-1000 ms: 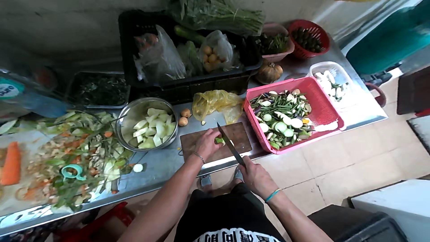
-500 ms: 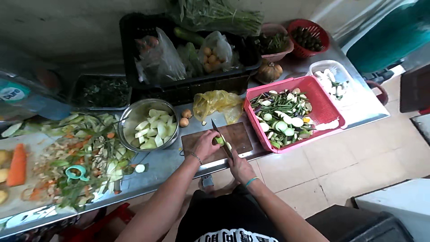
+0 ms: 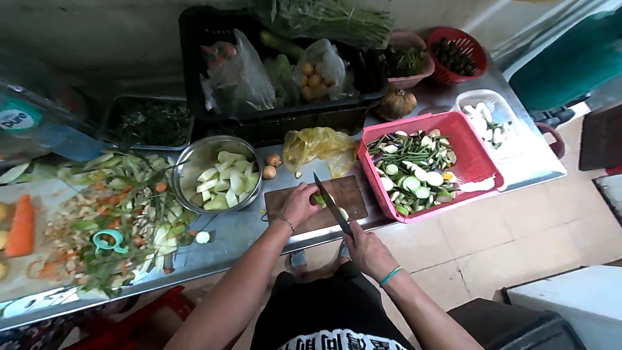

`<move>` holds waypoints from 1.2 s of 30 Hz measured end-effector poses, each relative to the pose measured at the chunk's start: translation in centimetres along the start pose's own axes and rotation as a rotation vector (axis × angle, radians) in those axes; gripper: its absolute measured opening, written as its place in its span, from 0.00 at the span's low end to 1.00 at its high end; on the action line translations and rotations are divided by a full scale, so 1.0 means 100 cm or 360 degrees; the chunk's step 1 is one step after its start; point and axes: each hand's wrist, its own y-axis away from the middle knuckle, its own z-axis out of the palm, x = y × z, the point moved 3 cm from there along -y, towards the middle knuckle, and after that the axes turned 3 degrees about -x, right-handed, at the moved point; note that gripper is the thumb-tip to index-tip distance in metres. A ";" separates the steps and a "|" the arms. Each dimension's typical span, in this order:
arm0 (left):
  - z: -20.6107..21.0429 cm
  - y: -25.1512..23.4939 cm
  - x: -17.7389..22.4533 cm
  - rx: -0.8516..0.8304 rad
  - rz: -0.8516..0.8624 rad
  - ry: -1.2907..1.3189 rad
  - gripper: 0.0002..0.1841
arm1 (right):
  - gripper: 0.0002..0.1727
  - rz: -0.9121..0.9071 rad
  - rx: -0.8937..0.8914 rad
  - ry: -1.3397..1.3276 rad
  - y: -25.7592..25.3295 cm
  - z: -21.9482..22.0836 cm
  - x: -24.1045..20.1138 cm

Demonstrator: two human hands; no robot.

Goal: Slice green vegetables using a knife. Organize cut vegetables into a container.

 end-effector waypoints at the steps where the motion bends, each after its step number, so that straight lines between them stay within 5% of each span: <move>1: 0.000 -0.001 -0.001 0.0008 0.0012 0.0005 0.17 | 0.22 -0.0006 0.0008 -0.0006 -0.005 0.001 -0.002; 9: 0.002 0.003 -0.004 0.0077 0.0038 0.0045 0.20 | 0.25 -0.0069 0.0142 -0.0056 -0.062 0.041 -0.009; 20: -0.001 0.002 -0.005 0.0107 0.0035 0.0083 0.18 | 0.20 -0.0018 0.0088 -0.0046 -0.011 -0.001 -0.008; 36: 0.000 0.000 -0.011 0.0108 0.0021 0.0146 0.20 | 0.20 0.0024 0.0066 -0.0091 -0.015 0.000 -0.005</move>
